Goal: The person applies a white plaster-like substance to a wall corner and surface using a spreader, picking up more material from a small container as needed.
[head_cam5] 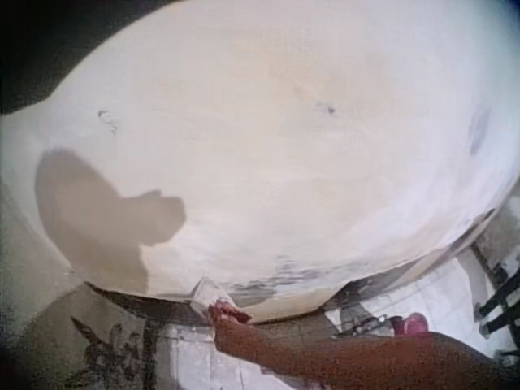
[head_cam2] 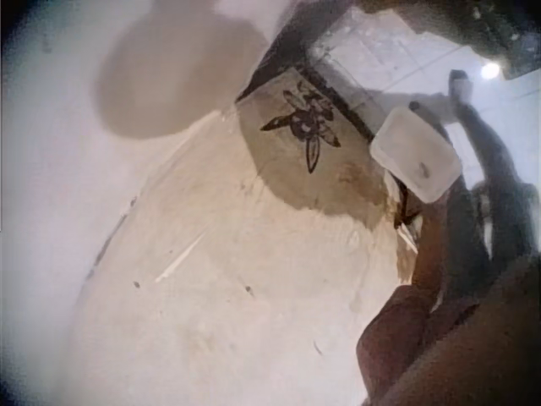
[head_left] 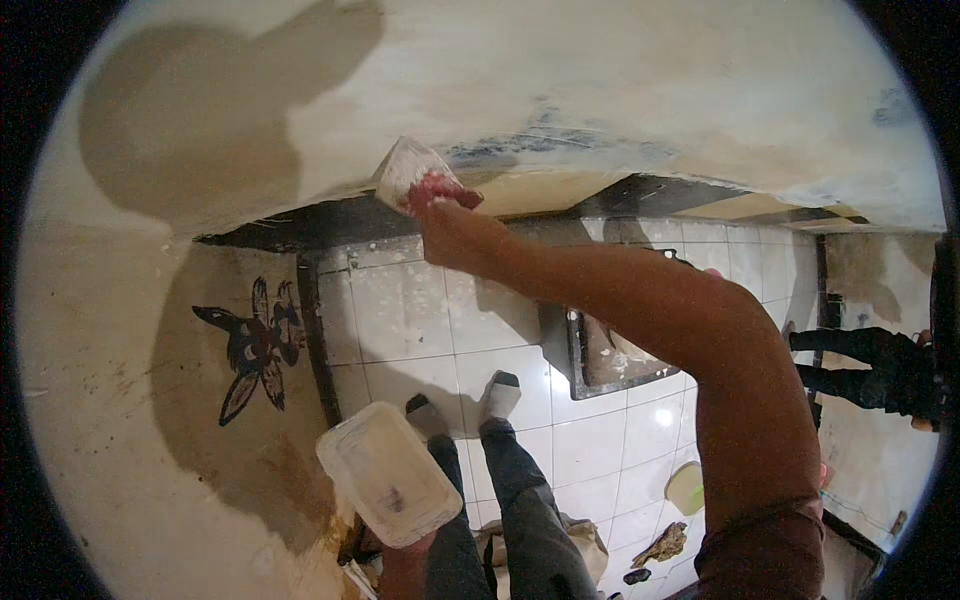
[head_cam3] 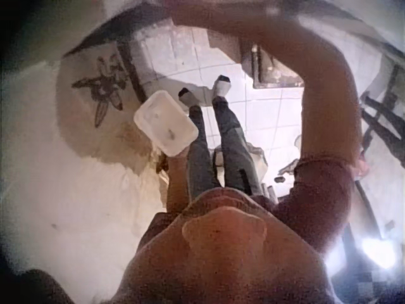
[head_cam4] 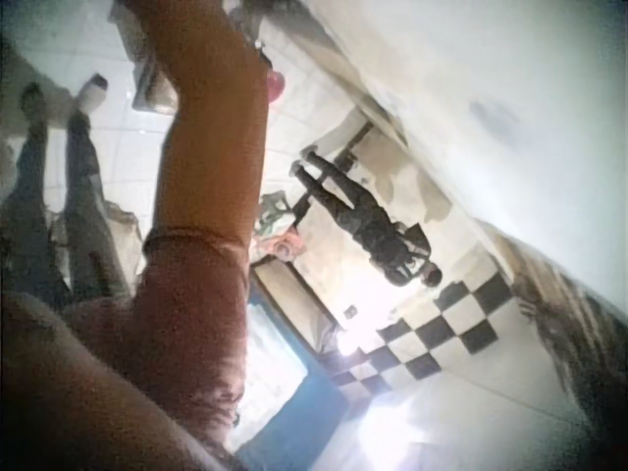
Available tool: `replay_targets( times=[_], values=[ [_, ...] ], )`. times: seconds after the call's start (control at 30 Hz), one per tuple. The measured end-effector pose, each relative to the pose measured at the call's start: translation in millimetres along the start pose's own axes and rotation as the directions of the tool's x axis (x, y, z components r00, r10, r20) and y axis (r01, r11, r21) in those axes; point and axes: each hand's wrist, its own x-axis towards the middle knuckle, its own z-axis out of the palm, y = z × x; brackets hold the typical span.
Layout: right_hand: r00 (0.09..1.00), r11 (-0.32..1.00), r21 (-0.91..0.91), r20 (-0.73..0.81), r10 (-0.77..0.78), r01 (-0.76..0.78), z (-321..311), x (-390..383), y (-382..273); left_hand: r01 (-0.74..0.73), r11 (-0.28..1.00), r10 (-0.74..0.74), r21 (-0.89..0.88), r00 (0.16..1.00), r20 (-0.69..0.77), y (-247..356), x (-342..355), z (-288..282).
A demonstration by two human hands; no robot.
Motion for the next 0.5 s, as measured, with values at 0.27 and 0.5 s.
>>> replay_targets(
  times=[0.27, 0.5],
  values=[
    [0.832, 0.44, 0.734, 0.308, 0.462, -0.517, 96.4, -202.8, 35.5, 0.036, 0.986, -0.056, 0.162, 0.991, 0.119, -8.3, 0.0, -24.0],
    [0.963, 0.955, 0.292, 0.239, -0.126, 0.053, -4.9, -174.7, 36.6, -0.002, 0.999, -0.001, -0.05, 0.998, -0.07, -24.9, 3.9, -21.4]
  ],
)
